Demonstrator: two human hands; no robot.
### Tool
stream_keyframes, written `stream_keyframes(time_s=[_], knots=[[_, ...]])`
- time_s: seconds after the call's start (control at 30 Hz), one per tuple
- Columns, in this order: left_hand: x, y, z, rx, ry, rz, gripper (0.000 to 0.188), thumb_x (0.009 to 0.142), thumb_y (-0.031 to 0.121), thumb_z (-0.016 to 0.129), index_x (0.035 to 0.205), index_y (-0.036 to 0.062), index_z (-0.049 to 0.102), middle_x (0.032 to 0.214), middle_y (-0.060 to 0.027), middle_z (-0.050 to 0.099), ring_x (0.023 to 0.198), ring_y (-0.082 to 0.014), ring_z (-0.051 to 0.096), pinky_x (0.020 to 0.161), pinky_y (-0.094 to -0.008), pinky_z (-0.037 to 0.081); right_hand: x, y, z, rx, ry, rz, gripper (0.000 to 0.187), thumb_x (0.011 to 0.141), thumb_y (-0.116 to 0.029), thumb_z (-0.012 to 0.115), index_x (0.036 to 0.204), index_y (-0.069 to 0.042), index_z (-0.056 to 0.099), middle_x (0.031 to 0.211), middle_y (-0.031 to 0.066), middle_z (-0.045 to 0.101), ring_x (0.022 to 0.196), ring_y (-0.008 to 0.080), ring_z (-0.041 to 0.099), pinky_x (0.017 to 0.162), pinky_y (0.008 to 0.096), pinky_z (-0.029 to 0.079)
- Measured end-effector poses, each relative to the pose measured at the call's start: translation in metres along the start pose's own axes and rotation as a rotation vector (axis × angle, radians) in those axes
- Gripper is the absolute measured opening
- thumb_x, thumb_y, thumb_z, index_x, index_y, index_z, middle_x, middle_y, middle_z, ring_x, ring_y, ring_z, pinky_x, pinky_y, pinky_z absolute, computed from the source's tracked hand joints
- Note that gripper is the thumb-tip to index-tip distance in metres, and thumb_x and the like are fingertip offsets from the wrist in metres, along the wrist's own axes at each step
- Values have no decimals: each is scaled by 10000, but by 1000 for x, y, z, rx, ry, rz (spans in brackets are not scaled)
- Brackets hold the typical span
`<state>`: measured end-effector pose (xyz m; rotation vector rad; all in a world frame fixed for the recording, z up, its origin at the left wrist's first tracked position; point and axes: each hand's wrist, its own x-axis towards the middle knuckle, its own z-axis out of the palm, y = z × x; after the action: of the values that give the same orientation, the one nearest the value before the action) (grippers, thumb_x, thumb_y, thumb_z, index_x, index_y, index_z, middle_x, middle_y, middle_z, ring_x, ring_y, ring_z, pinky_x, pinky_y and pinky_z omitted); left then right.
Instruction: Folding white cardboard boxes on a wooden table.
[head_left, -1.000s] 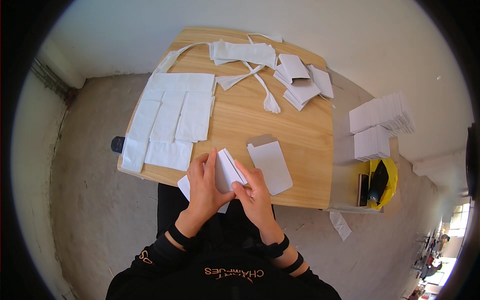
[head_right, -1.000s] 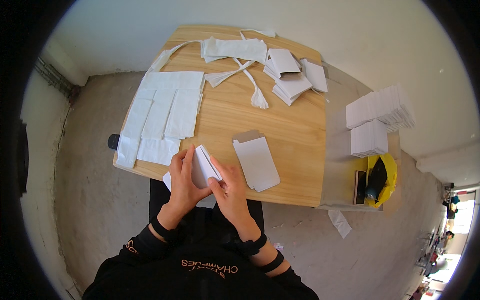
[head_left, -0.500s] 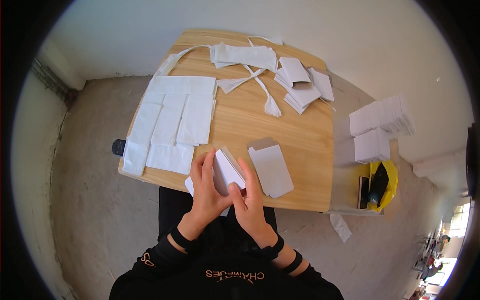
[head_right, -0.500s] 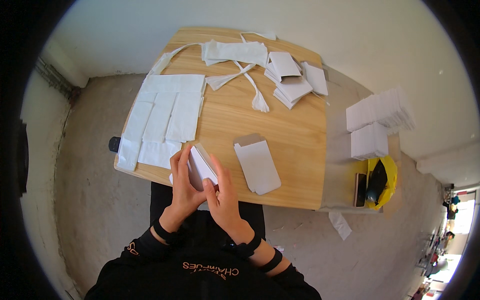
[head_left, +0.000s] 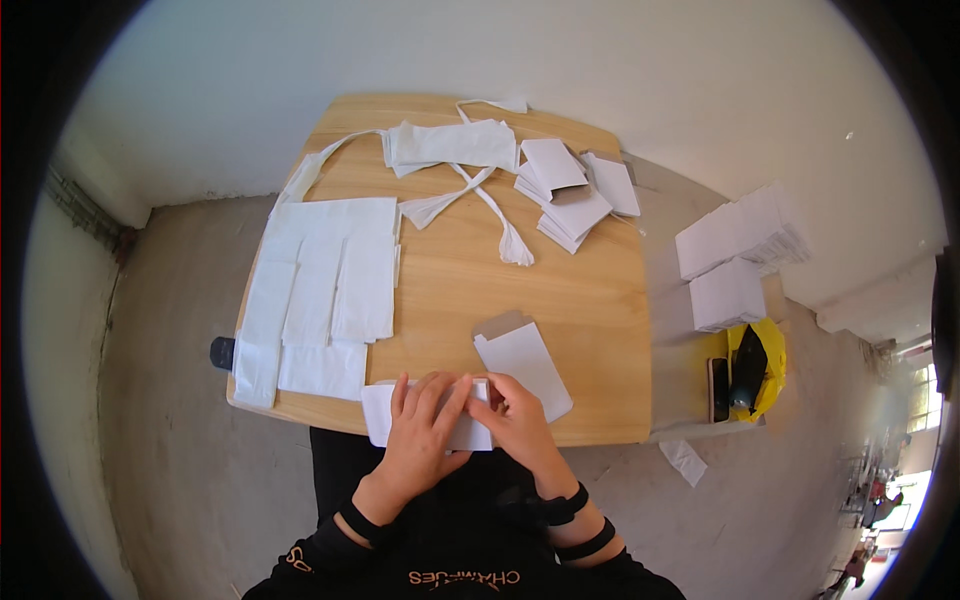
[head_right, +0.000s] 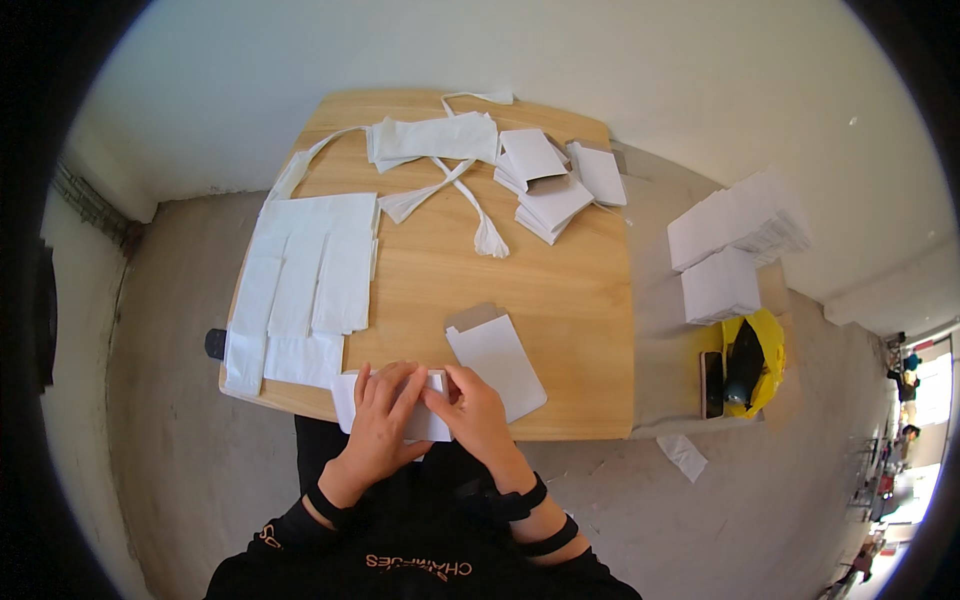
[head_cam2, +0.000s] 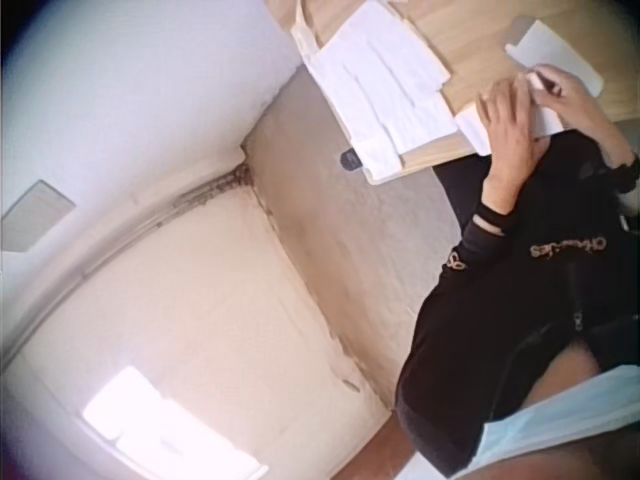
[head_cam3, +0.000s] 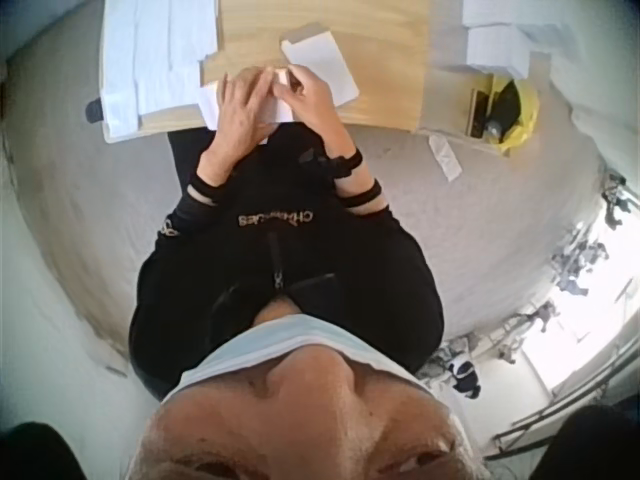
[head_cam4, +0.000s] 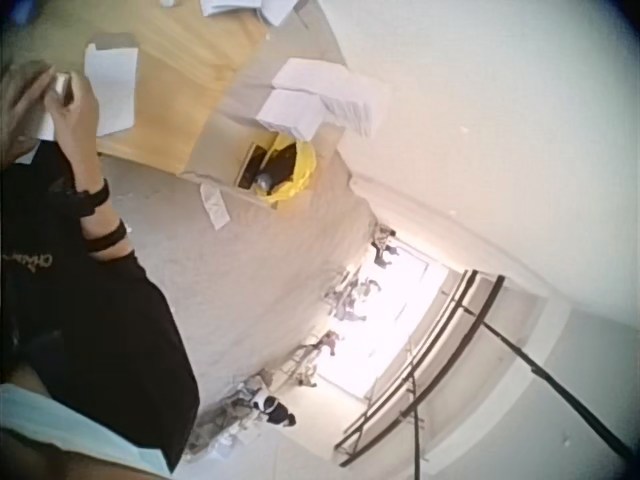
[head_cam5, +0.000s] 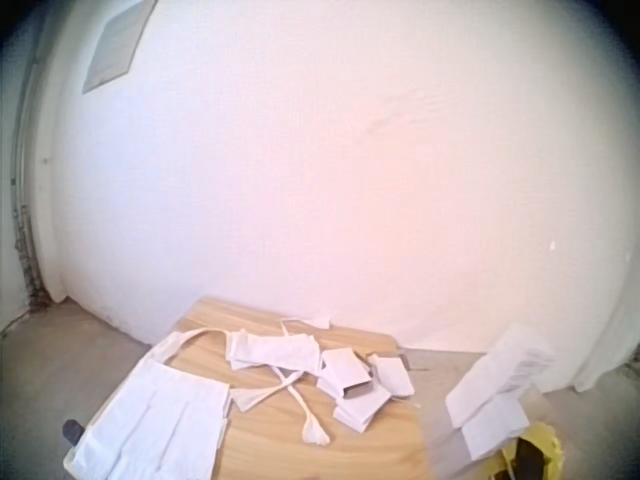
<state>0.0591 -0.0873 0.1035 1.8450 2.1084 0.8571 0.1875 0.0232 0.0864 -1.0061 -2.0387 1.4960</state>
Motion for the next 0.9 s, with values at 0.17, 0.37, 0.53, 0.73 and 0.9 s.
stream_keyframes(time_s=[0.17,0.37,0.53,0.73,0.9], knots=[[5,-10,-9,-28,133,-90,915,585,168,822,1357,60,343,1327,-168,365,1261,-392,329,1069,-570,184,39,39,-40,574,305,224,352,859,-198,645,1164,-64,532,895,37,606,758,132,583,645,244,469],[-2,-37,-13,-50,220,-202,770,634,71,769,1310,44,402,1316,-173,385,1258,-392,334,1062,-512,249,107,68,-100,949,635,221,515,878,-165,616,1311,-71,354,1032,72,570,832,169,610,655,261,489],[-17,-55,-10,-118,128,-249,557,668,35,730,1182,34,515,1207,-174,467,1190,-381,406,983,-463,364,179,68,-105,737,744,179,636,858,-147,628,1360,-71,243,1094,128,541,887,237,632,669,310,514],[-32,-69,-3,-133,78,-310,497,681,60,728,1133,26,525,1153,-170,481,1131,-378,442,931,-449,403,238,74,-94,532,754,177,653,847,-136,622,1357,-67,221,1112,150,520,905,259,652,664,348,525],[-26,-74,-4,-145,69,-324,483,687,55,722,1126,13,527,1146,-174,486,1100,-367,459,913,-426,415,253,68,-94,459,737,180,649,837,-129,600,1356,-18,227,1184,203,503,784,216,661,587,311,531]])
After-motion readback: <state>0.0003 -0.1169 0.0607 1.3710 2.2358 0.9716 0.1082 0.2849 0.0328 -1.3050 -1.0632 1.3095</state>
